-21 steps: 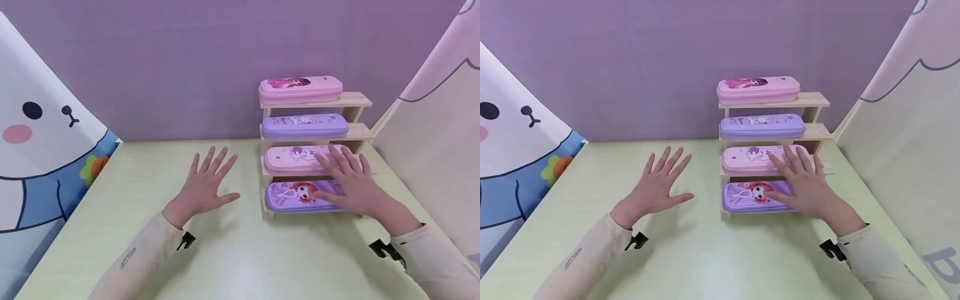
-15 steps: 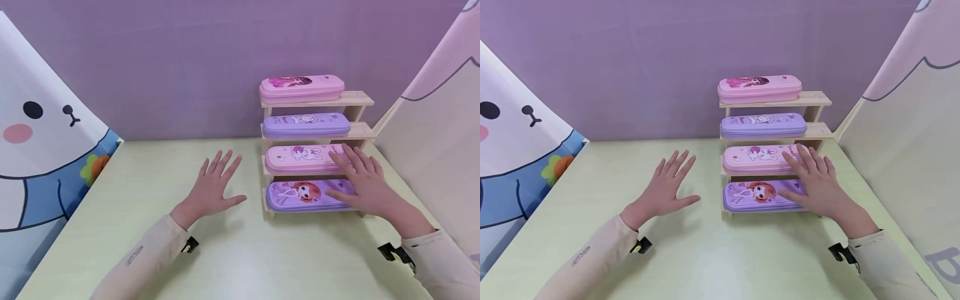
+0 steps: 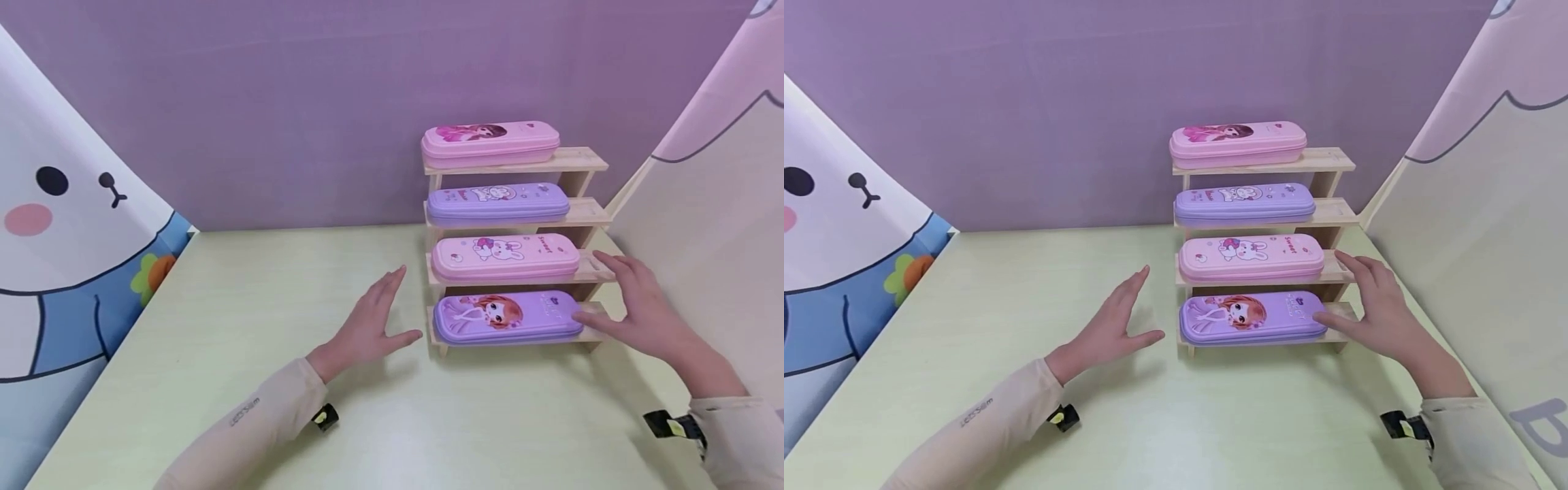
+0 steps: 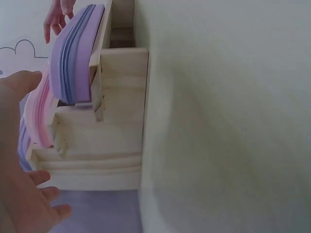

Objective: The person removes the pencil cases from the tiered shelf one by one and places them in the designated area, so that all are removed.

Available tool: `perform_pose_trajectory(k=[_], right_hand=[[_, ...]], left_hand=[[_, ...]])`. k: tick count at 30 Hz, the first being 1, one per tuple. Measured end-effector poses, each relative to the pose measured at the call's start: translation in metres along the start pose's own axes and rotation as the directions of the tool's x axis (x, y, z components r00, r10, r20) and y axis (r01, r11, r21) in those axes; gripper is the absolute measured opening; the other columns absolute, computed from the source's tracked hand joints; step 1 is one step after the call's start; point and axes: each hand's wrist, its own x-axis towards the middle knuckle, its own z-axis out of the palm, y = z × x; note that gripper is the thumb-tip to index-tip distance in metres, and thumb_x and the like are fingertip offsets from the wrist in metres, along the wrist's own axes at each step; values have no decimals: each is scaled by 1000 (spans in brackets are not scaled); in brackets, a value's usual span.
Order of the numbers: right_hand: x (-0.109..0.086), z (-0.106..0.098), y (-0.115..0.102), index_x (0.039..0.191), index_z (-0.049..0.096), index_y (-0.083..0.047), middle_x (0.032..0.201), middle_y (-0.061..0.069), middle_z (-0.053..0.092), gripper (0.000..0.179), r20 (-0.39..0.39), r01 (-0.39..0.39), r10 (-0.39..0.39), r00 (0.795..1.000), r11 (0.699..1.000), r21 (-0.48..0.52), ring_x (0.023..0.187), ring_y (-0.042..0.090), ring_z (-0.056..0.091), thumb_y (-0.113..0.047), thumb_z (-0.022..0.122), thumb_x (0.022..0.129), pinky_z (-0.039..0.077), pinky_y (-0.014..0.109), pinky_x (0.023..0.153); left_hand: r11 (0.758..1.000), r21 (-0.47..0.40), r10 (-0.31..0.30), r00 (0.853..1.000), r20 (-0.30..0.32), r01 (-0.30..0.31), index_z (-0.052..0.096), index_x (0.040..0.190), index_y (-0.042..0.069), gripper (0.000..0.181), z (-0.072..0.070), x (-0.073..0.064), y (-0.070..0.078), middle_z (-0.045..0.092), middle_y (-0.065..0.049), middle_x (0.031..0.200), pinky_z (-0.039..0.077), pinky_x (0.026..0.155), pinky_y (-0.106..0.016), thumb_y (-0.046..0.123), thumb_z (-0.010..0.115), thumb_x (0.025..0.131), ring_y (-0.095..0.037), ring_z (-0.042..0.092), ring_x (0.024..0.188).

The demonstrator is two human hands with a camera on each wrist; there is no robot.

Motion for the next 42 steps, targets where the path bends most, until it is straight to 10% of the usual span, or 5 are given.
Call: perform_pose_trajectory(k=[7, 14, 28, 33, 42], right_hand=[[-17, 9, 28, 145, 39, 6, 130, 19, 47, 98, -114, 55, -45, 992, 995, 86, 121, 10, 39, 4, 89, 59, 27, 7, 91], [-39, 13, 48, 137, 41, 10, 120, -19, 43, 83, -164, -35, 68, 984, 980, 194, 104, -9, 45, 13, 82, 65, 38, 3, 80], [-57, 29, 75, 136, 52, -1, 122, -19, 57, 60, 61, -103, 84, 995, 872, 479, 100, -5, 58, 22, 62, 82, 46, 8, 81], [-60, 28, 83, 132, 60, -13, 124, -20, 61, 53, 167, -205, 127, 978, 755, 623, 101, -3, 62, 18, 57, 89, 50, 11, 80], [-56, 28, 99, 136, 59, -14, 125, -1, 67, 61, 314, -291, -24, 949, 312, 904, 106, 12, 66, 24, 35, 94, 53, 21, 87]], left_hand=[[914, -378, -135, 989, 54, 146, 13, 159, 6, 99, 18, 2, 11, 31, -18, 156, 32, 114, -50, 23, 79, 87, -29, 31, 143], [800, -579, -166, 985, 38, 158, 28, 153, 4, 88, 39, 5, 16, 47, -21, 142, 43, 103, -52, 7, 80, 83, -32, 45, 132], [761, -630, -123, 988, 93, 154, 33, 150, 3, 83, 59, 13, 18, 46, -10, 139, 47, 99, -38, 3, 80, 82, -24, 47, 122], [746, -636, -164, 980, 113, 199, 34, 151, 8, 87, 60, 17, 24, 47, -9, 142, 47, 96, -37, 7, 83, 79, -23, 47, 123], [767, -601, -189, 974, 125, 227, 37, 150, 9, 83, 54, 22, 31, 48, -8, 143, 50, 89, -32, 8, 82, 81, -20, 51, 115]])
